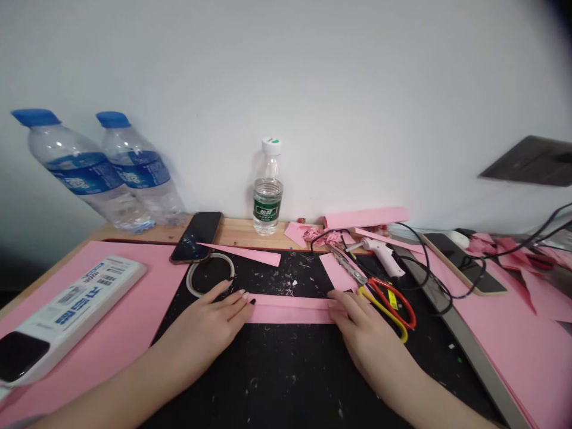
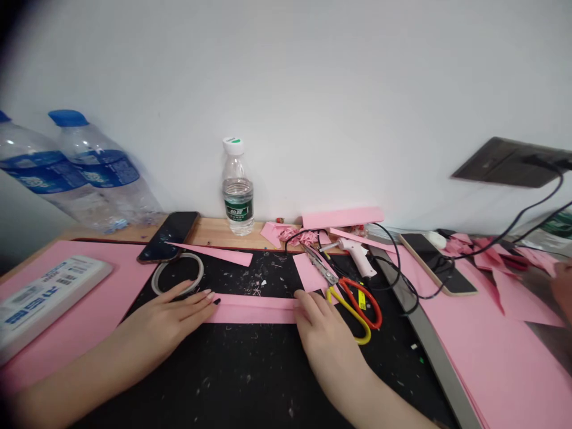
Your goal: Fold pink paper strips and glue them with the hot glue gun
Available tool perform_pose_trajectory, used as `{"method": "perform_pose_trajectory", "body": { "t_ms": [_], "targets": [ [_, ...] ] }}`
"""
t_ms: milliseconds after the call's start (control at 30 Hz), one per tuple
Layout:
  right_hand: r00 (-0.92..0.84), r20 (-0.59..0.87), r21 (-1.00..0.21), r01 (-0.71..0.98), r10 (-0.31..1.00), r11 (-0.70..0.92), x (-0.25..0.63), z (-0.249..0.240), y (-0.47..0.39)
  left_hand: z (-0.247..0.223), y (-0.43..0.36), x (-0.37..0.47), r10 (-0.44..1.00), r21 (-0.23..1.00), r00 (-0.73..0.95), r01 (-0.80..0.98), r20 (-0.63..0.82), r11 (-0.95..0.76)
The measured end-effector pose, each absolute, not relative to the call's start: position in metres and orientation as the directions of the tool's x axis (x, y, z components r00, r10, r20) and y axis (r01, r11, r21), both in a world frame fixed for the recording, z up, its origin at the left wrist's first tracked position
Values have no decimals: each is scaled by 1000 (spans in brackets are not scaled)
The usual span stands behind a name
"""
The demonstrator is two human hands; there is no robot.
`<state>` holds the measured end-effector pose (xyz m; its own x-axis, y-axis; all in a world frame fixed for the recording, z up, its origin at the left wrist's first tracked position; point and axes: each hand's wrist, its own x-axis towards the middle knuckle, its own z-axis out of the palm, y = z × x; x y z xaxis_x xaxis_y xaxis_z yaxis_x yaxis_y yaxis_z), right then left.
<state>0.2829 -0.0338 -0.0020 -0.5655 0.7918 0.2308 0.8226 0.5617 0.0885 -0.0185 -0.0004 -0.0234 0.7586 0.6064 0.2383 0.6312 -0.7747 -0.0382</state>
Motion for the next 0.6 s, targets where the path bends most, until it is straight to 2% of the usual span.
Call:
{"method": "perform_pose_trajectory", "body": {
  "t_ms": [67,133,333,433,500,600],
  "targets": [
    [-621,227,125,782,750,610,276,-8,-42,-19,-7,-11,634,-34,740,656,224,-754],
    [-610,169,116,792,774,599,261,-13,-48,-15,-11,2,645,-5,729,664,229,-748],
    [-606,83,-49,791,792,610,212,-14,-42,-20,-5,38,599,26,735,625,318,-781],
    [-602,57,-82,793,797,604,220,-9,-38,-21,-5,33,632,80,721,639,283,-765],
    [-578,51,-71,811,814,580,237,-6,-39,-19,-7,21,665,121,706,658,243,-743],
    [-556,95,17,830,825,557,267,-8,-43,-17,-11,2,714,155,664,699,223,-698]
  ]
}}
